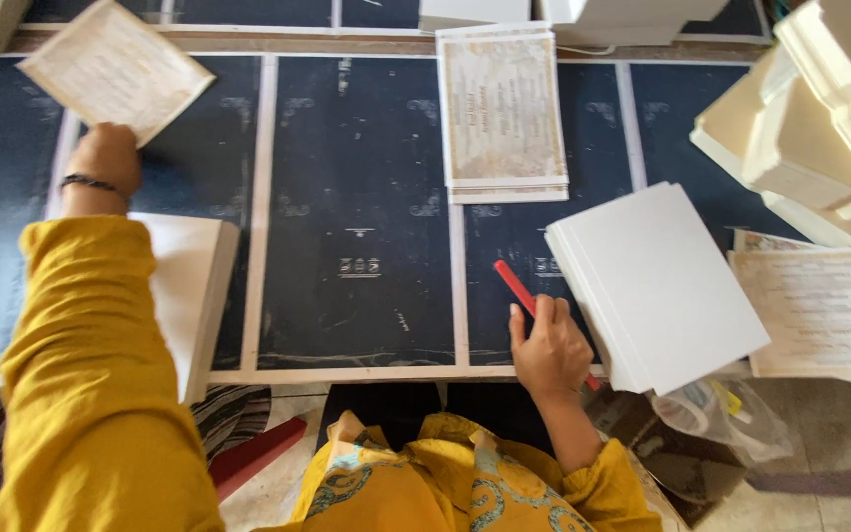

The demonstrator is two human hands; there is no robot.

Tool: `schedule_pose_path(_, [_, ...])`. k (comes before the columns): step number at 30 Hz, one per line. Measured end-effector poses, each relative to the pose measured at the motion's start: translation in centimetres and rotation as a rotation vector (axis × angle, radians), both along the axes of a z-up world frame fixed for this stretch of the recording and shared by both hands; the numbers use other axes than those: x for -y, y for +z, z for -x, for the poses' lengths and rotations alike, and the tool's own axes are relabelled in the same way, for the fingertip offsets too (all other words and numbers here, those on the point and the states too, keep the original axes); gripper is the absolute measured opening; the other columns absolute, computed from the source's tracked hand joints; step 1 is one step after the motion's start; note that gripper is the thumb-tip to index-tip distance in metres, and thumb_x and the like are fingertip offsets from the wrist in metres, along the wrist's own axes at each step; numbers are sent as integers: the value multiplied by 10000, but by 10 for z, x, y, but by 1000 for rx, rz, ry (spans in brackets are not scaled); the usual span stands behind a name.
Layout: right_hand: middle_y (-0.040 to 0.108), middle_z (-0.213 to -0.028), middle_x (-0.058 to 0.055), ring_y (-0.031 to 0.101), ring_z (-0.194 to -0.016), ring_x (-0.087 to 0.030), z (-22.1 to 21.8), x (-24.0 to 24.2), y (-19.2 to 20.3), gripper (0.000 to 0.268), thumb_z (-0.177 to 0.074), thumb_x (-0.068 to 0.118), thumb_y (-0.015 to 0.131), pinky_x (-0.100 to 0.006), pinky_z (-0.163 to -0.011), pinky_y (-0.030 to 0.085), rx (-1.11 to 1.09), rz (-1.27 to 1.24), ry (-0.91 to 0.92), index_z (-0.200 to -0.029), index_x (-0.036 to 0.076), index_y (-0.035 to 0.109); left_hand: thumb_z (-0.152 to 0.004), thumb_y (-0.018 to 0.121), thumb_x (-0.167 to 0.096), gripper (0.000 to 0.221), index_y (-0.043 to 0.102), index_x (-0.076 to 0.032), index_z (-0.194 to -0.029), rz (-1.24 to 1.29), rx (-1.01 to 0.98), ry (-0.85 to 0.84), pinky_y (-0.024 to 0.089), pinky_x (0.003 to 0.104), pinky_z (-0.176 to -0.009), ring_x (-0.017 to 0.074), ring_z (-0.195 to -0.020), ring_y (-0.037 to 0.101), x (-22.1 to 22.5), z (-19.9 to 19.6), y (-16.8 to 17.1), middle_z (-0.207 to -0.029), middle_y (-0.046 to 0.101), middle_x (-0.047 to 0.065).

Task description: Folding printed invitation sheets and organizing them into neat stacks on a production table.

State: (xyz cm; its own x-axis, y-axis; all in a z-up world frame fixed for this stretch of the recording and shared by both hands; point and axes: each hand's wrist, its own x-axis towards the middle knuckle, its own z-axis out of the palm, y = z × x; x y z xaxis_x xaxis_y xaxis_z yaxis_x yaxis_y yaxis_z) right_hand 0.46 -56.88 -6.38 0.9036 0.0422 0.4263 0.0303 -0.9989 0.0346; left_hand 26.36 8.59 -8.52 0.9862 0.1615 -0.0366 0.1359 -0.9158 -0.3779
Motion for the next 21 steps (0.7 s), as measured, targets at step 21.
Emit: schedule_pose_path(21, [581, -808, 12, 692, -579, -173, -1, 2, -8, 339, -980, 504, 613, -299, -536, 553, -82, -1, -77, -1064, 176, 613, -1015, 650, -220, 225, 767, -93, -1159, -32, 270, -161, 640, 462, -771, 313, -969, 765, 43, -37, 27, -1061, 704, 118])
